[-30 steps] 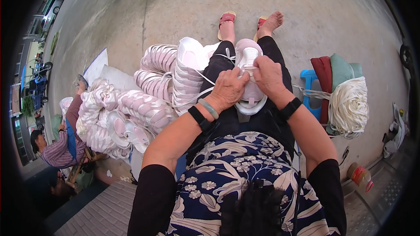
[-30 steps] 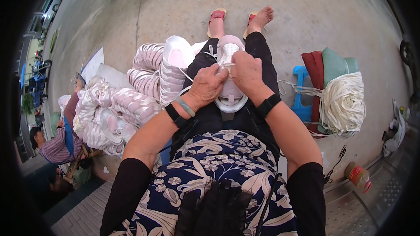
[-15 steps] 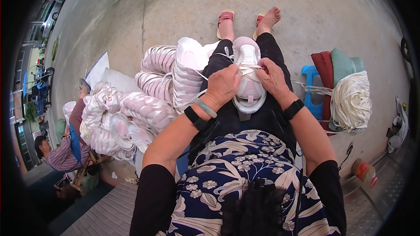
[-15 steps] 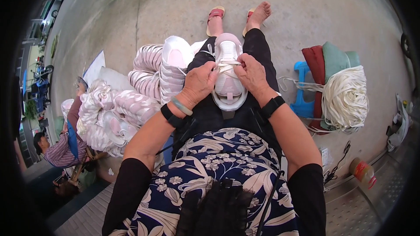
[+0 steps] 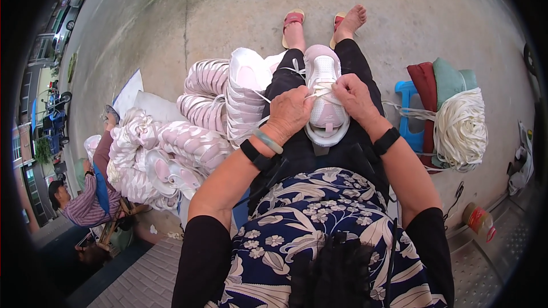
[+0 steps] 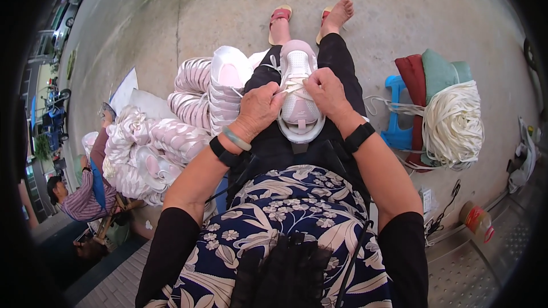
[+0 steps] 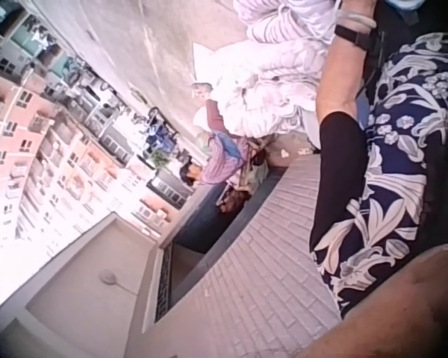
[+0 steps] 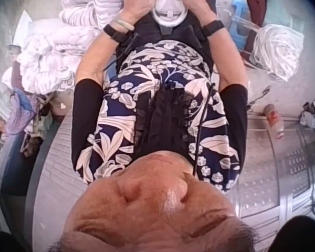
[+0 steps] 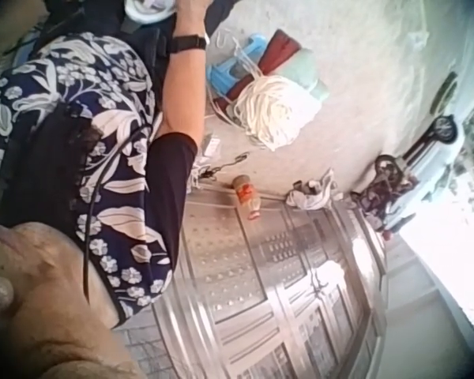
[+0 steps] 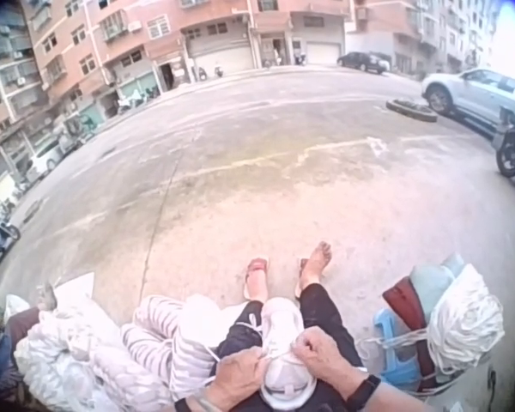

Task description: The recorder is lacing a white and pink shoe by threading a white lace through the eyelets.

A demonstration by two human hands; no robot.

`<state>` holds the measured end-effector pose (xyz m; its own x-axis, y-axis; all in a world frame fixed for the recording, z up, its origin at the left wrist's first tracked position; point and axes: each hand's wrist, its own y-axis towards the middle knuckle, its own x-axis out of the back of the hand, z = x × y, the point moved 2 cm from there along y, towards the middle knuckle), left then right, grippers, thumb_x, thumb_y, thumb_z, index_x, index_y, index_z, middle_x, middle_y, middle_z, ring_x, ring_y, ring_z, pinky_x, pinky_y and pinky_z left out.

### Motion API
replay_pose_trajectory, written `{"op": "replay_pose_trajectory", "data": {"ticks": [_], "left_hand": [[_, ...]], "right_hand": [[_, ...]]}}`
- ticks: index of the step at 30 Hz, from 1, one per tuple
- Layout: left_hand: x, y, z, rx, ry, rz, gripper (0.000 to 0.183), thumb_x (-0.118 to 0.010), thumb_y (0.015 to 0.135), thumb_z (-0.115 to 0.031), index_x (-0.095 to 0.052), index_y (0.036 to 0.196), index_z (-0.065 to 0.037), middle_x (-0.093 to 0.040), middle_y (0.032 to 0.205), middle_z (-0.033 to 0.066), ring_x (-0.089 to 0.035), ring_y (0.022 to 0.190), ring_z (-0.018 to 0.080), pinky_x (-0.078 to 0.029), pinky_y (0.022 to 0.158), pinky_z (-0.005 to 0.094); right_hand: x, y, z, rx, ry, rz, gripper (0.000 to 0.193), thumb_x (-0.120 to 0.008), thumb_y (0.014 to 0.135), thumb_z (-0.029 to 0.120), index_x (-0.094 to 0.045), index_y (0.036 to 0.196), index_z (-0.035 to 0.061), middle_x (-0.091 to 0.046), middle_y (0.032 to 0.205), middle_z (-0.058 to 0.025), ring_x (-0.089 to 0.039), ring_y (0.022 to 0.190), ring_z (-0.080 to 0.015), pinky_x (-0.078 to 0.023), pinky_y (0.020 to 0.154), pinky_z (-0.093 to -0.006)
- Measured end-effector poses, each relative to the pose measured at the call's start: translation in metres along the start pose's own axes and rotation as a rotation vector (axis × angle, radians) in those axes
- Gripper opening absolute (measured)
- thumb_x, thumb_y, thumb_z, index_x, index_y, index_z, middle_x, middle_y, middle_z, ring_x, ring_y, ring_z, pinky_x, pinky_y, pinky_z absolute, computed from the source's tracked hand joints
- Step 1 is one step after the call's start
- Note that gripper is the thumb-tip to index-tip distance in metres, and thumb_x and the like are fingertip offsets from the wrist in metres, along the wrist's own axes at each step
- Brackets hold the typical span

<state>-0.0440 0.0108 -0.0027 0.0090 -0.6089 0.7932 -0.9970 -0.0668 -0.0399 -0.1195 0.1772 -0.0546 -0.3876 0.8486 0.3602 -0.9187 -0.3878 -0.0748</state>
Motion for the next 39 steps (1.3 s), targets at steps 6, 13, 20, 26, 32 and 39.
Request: {"op": "replay_pose_trajectory", "data": {"ticks": [6,13,20,26,32,39], "left_hand": [[-0.001,0.002,0.005,-0.007,-0.132,-0.054,0.017,-0.057,0.080,-0.019,-0.053,0.074,-0.004,-0.057,0.067,0.0164,-0.057,0.066,0.0356,-0.043,0.056,0.0413],[0.018,0.008,0.005,-0.141,0.019,-0.071,0.014,-0.056,0.081,-0.015,-0.050,0.073,-0.004,-0.054,0.065,0.0154,-0.056,0.064,0.0344,-0.043,0.056,0.0408],[0.047,-0.012,0.035,-0.151,0.126,-0.031,0.014,-0.056,0.082,-0.015,-0.050,0.076,-0.004,-0.053,0.063,0.0155,-0.056,0.062,0.0336,-0.042,0.054,0.0395],[0.045,-0.019,0.028,-0.099,0.045,-0.010,0.011,-0.057,0.082,-0.014,-0.054,0.078,-0.004,-0.055,0.063,0.0156,-0.058,0.062,0.0323,-0.043,0.054,0.0376],[0.057,-0.027,0.045,-0.313,0.279,-0.005,0.009,-0.057,0.082,-0.012,-0.058,0.084,-0.004,-0.058,0.068,0.0155,-0.058,0.065,0.0326,-0.045,0.055,0.0385],[0.089,-0.038,0.000,-0.012,-0.443,0.534,0.012,-0.056,0.084,-0.012,-0.059,0.082,0.000,-0.053,0.062,0.0018,-0.047,0.056,0.0081,-0.039,0.052,0.0245]], "right_hand": [[0.004,0.012,0.007,-0.168,-0.095,0.114,0.033,-0.061,0.076,0.034,-0.057,0.069,0.0019,-0.056,0.071,-0.0139,-0.055,0.068,-0.0260,-0.043,0.064,-0.0350],[-0.001,0.012,-0.002,-0.135,-0.113,0.044,0.032,-0.065,0.074,0.034,-0.058,0.073,0.0031,-0.058,0.071,-0.0115,-0.057,0.069,-0.0248,-0.043,0.063,-0.0352],[0.006,0.002,0.000,-0.203,0.094,0.070,0.025,-0.064,0.075,0.027,-0.057,0.073,0.0041,-0.058,0.070,-0.0097,-0.056,0.067,-0.0214,-0.043,0.062,-0.0313],[0.022,-0.032,0.031,0.002,-0.192,0.059,0.022,-0.062,0.078,0.025,-0.057,0.080,0.0035,-0.057,0.072,-0.0122,-0.058,0.068,-0.0267,-0.044,0.061,-0.0357],[0.027,-0.044,0.036,0.218,-0.486,0.098,0.019,-0.058,0.082,0.024,-0.059,0.086,0.0053,-0.058,0.076,-0.0121,-0.058,0.073,-0.0322,-0.045,0.064,-0.0398],[0.034,-0.035,0.021,0.136,-0.263,0.039,0.018,-0.058,0.081,0.022,-0.061,0.086,0.0044,-0.060,0.079,-0.0112,-0.058,0.073,-0.0299,-0.045,0.065,-0.0359]]}}
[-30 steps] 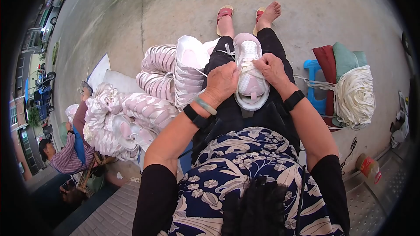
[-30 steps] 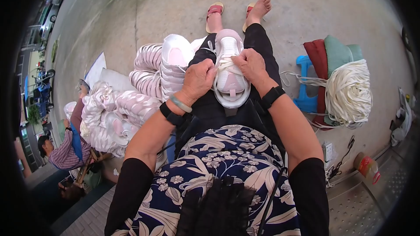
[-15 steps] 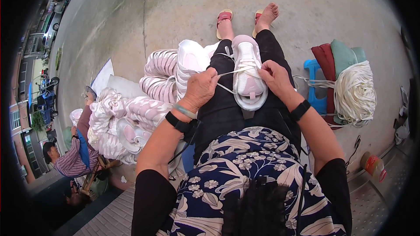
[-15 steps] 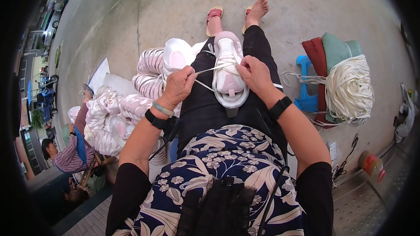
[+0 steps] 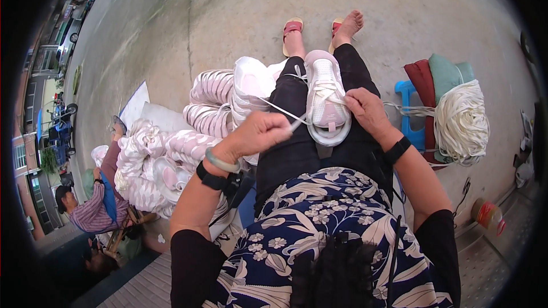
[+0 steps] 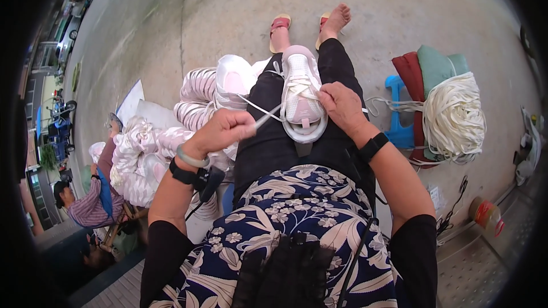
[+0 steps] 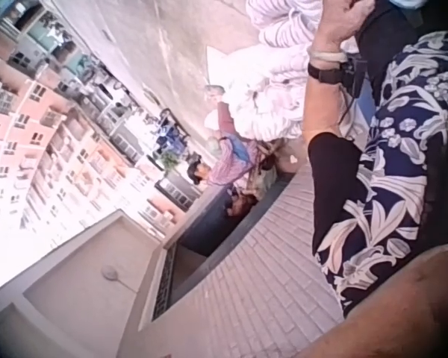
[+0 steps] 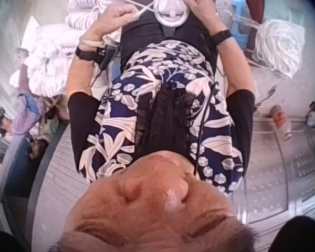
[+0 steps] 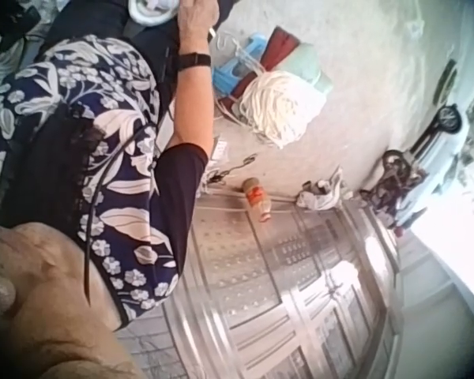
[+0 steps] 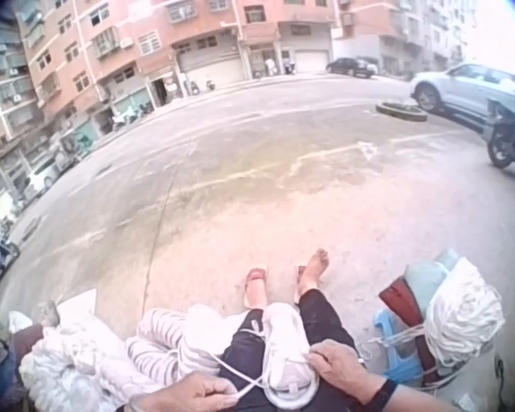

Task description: The recorder is lacing a white and pink shoe by threading a white lace through the eyelets.

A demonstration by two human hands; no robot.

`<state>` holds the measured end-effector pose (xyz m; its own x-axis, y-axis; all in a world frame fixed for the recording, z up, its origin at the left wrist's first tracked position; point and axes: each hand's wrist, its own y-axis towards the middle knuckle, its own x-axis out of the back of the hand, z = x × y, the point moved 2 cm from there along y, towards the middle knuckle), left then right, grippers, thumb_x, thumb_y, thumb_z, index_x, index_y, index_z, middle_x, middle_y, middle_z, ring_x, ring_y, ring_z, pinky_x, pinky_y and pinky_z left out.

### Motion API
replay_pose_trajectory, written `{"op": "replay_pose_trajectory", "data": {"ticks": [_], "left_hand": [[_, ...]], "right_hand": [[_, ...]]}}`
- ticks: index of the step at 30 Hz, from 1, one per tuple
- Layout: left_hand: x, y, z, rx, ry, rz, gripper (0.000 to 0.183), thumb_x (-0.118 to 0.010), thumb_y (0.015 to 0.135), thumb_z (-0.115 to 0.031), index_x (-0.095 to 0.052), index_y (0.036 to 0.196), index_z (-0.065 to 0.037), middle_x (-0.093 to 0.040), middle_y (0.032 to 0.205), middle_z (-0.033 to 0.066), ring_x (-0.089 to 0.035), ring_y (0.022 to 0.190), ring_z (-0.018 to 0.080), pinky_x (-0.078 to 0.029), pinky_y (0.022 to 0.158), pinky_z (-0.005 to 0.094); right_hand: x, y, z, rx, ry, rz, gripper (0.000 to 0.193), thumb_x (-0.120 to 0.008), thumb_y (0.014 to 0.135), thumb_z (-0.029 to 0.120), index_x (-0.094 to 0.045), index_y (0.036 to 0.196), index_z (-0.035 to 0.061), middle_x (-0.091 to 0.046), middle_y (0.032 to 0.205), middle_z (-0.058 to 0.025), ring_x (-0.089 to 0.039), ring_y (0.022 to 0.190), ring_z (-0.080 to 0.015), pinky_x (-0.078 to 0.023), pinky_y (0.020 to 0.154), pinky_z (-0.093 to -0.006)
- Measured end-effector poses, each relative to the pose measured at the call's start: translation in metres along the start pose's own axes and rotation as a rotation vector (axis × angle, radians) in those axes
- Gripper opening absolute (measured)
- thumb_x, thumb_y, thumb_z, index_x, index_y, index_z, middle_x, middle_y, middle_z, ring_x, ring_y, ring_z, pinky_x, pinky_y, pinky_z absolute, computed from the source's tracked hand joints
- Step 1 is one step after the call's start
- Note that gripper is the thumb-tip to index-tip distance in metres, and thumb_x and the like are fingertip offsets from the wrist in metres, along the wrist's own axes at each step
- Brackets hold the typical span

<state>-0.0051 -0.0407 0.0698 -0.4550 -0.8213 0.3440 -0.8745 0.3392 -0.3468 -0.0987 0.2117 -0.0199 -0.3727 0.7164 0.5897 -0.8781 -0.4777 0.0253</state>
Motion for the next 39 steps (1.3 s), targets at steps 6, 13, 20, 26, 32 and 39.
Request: {"op": "replay_pose_trajectory", "data": {"ticks": [6,13,20,26,32,39], "left_hand": [[-0.044,0.000,-0.084,-0.380,-0.093,0.440,0.011,-0.054,0.084,-0.011,-0.057,0.083,0.000,-0.052,0.062,0.0123,-0.050,0.052,0.0247,-0.041,0.052,0.0302],[-0.058,0.006,-0.083,-0.419,0.010,0.446,0.009,-0.056,0.081,-0.011,-0.056,0.078,-0.002,-0.050,0.060,0.0140,-0.049,0.053,0.0308,-0.041,0.051,0.0325],[-0.030,-0.022,-0.065,-0.302,0.073,0.298,0.007,-0.056,0.080,-0.008,-0.058,0.080,-0.001,-0.055,0.062,0.0116,-0.055,0.053,0.0248,-0.042,0.051,0.0297],[0.004,-0.052,-0.030,-0.118,0.286,-0.018,0.006,-0.057,0.078,-0.006,-0.059,0.079,-0.001,-0.056,0.062,0.0116,-0.055,0.054,0.0246,-0.043,0.052,0.0297],[0.045,-0.075,0.025,-0.089,0.854,-0.375,0.005,-0.059,0.079,-0.008,-0.060,0.080,-0.003,-0.059,0.068,0.0159,-0.059,0.061,0.0320,-0.046,0.054,0.0349],[0.083,-0.118,0.113,0.099,0.974,-0.564,0.014,-0.049,0.085,-0.017,-0.054,0.076,-0.008,-0.057,0.067,0.0160,-0.057,0.064,0.0353,-0.045,0.055,0.0435]], "right_hand": [[-0.003,0.035,0.037,0.063,0.126,0.026,0.017,-0.057,0.074,0.016,-0.062,0.088,0.0059,-0.057,0.080,-0.0112,-0.057,0.077,-0.0263,-0.044,0.068,-0.0351],[-0.026,0.033,0.057,0.327,-0.728,0.203,0.015,-0.057,0.064,0.011,-0.060,0.079,0.0083,-0.050,0.083,-0.0065,-0.048,0.089,-0.0234,-0.033,0.071,-0.0377],[-0.027,0.054,0.049,0.132,-0.040,0.093,0.011,-0.052,0.071,0.009,-0.057,0.079,0.0037,-0.058,0.067,-0.0102,-0.057,0.063,-0.0234,-0.042,0.061,-0.0355],[0.039,0.056,0.081,-0.124,0.806,0.211,0.016,-0.054,0.078,0.008,-0.058,0.092,0.0007,-0.056,0.066,-0.0020,-0.052,0.058,-0.0073,-0.045,0.059,-0.0215],[0.141,0.013,0.061,-0.157,0.888,-0.025,0.018,-0.058,0.082,0.011,-0.058,0.098,0.0027,-0.049,0.065,0.0035,-0.044,0.054,-0.0040,-0.036,0.051,-0.0175],[0.194,-0.080,0.011,-0.260,-0.086,0.019,0.024,-0.059,0.075,0.006,-0.056,0.099,0.0017,-0.043,0.062,0.0024,-0.042,0.056,-0.0066,-0.034,0.052,-0.0209]]}}
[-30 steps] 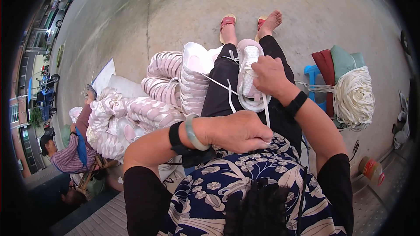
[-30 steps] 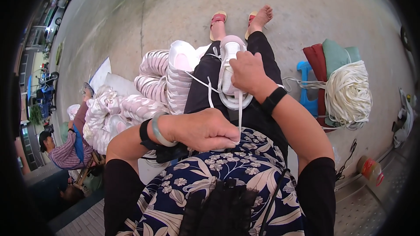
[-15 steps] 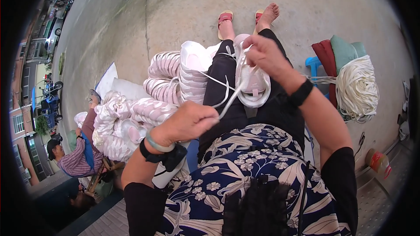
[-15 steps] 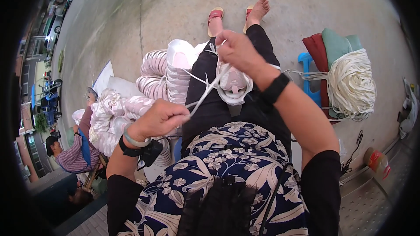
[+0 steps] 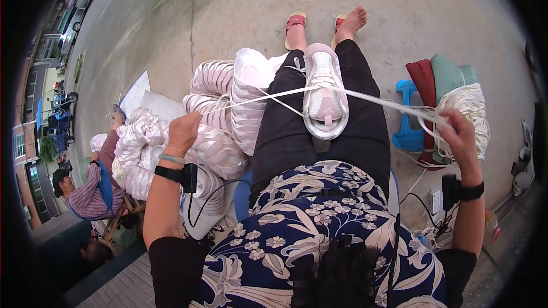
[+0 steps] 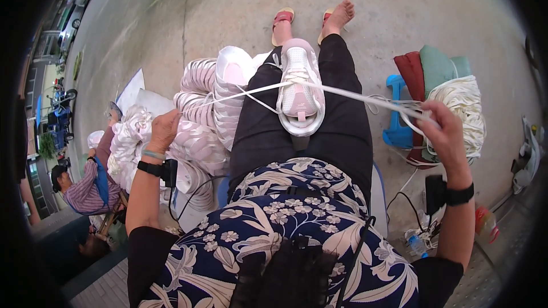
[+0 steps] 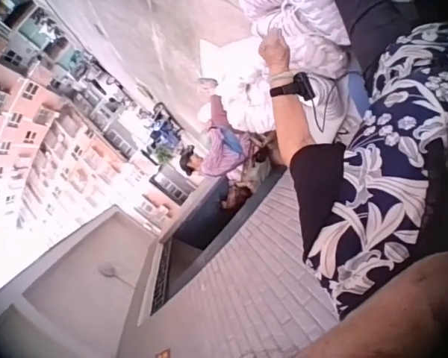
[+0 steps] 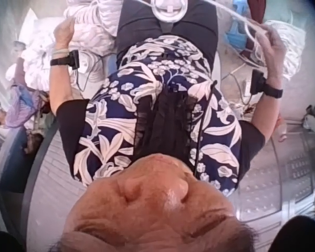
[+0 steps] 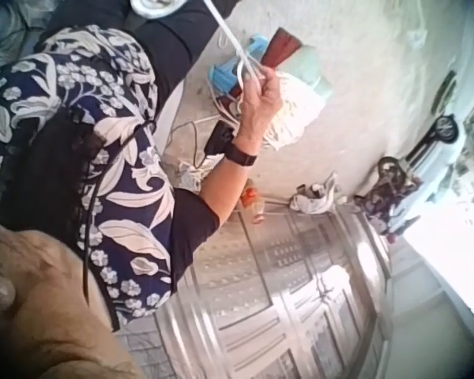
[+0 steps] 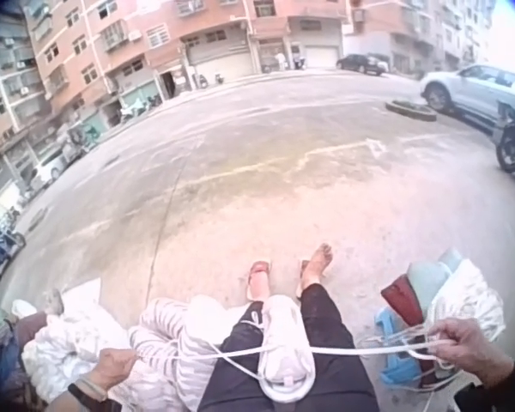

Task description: The recorder is lacing a white and pink shoe by threading a white lace through the eyelets.

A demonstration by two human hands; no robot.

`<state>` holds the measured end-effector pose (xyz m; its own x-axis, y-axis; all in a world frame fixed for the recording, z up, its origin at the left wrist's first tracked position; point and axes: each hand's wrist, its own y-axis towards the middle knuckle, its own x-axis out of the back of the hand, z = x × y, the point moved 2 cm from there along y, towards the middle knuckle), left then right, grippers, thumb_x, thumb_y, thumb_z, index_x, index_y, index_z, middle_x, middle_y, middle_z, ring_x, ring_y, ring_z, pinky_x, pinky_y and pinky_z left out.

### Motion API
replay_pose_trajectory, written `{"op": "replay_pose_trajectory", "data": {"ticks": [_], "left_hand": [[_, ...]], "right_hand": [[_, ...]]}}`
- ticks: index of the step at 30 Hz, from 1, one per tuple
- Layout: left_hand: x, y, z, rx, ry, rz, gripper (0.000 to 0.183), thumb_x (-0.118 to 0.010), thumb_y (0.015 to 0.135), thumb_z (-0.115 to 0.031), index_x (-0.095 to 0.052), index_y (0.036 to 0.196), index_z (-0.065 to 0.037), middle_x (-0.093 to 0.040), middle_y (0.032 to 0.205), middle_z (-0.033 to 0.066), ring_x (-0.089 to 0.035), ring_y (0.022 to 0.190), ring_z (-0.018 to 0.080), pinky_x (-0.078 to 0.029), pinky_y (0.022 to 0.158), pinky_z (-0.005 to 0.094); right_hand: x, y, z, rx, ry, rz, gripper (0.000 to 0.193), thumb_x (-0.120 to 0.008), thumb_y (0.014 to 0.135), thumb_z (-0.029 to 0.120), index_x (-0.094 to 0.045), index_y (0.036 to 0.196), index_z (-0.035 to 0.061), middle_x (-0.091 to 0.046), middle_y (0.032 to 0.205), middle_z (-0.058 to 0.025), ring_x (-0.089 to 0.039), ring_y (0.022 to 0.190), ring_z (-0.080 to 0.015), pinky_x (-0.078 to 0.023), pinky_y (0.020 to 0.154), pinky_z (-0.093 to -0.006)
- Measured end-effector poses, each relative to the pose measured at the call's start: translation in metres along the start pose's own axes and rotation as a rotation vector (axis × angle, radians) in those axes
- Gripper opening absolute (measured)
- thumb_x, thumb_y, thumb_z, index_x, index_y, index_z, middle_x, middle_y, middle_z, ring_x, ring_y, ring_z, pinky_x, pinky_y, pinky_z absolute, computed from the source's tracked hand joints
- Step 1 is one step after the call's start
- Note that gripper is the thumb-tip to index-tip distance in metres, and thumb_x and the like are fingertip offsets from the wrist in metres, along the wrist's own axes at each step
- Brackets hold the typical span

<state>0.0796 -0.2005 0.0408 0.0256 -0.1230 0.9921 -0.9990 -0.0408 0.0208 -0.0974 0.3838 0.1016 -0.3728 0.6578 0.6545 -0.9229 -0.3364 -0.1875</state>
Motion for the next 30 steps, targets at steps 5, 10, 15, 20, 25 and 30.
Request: {"op": "replay_pose_trajectory", "data": {"ticks": [5,10,15,20,25,30], "left_hand": [[-0.005,-0.033,0.066,0.212,0.112,0.058,0.018,-0.047,0.086,-0.022,-0.054,0.079,-0.007,-0.058,0.068,0.0189,-0.056,0.068,0.0401,-0.044,0.060,0.0476],[0.013,-0.071,0.130,0.340,0.179,0.051,0.020,-0.048,0.085,-0.024,-0.054,0.078,-0.006,-0.057,0.070,0.0210,-0.056,0.070,0.0410,-0.044,0.061,0.0471],[0.039,-0.081,0.153,0.530,0.073,0.041,0.023,-0.049,0.083,-0.024,-0.054,0.076,-0.003,-0.057,0.071,0.0215,-0.056,0.070,0.0403,-0.043,0.062,0.0462],[0.041,-0.075,0.153,0.496,0.233,0.090,0.028,-0.049,0.082,-0.026,-0.059,0.076,-0.001,-0.059,0.072,0.0215,-0.056,0.072,0.0396,-0.043,0.065,0.0457],[-0.010,-0.019,0.042,0.737,-0.491,0.457,0.028,-0.055,0.076,-0.025,-0.061,0.064,-0.001,-0.055,0.055,0.0091,-0.053,0.044,0.0176,-0.042,0.040,0.0325],[-0.027,0.041,-0.116,0.526,-1.228,0.743,0.022,-0.054,0.086,-0.020,-0.059,0.072,-0.003,-0.053,0.056,0.0001,-0.041,0.040,0.0031,-0.030,0.036,0.0177]], "right_hand": [[0.029,-0.054,-0.051,0.190,-0.391,-0.168,0.030,-0.063,0.075,0.004,-0.056,0.104,0.0023,-0.052,0.066,-0.0090,-0.052,0.059,-0.0186,-0.040,0.055,-0.0279],[0.068,-0.087,-0.085,0.509,-0.819,-0.130,0.040,-0.067,0.073,0.005,-0.050,0.109,0.0013,-0.056,0.077,-0.0115,-0.054,0.066,-0.0291,-0.042,0.059,-0.0376],[0.101,-0.106,-0.091,0.524,-0.979,-0.070,0.036,-0.065,0.074,0.005,-0.049,0.107,0.0026,-0.054,0.076,-0.0109,-0.054,0.067,-0.0284,-0.042,0.060,-0.0366],[0.112,-0.116,-0.118,0.363,-1.070,-0.046,0.025,-0.059,0.077,0.002,-0.051,0.100,0.0032,-0.051,0.072,-0.0101,-0.052,0.066,-0.0272,-0.041,0.060,-0.0352],[0.036,-0.104,-0.155,-0.250,-0.255,-0.060,0.007,-0.053,0.076,0.004,-0.054,0.083,0.0024,-0.052,0.071,-0.0093,-0.054,0.066,-0.0255,-0.044,0.058,-0.0342],[-0.106,-0.025,-0.025,-0.417,0.544,0.384,0.010,-0.050,0.083,0.012,-0.055,0.077,0.0066,-0.039,0.055,0.0016,-0.035,0.042,-0.0075,-0.027,0.038,-0.0243]]}}
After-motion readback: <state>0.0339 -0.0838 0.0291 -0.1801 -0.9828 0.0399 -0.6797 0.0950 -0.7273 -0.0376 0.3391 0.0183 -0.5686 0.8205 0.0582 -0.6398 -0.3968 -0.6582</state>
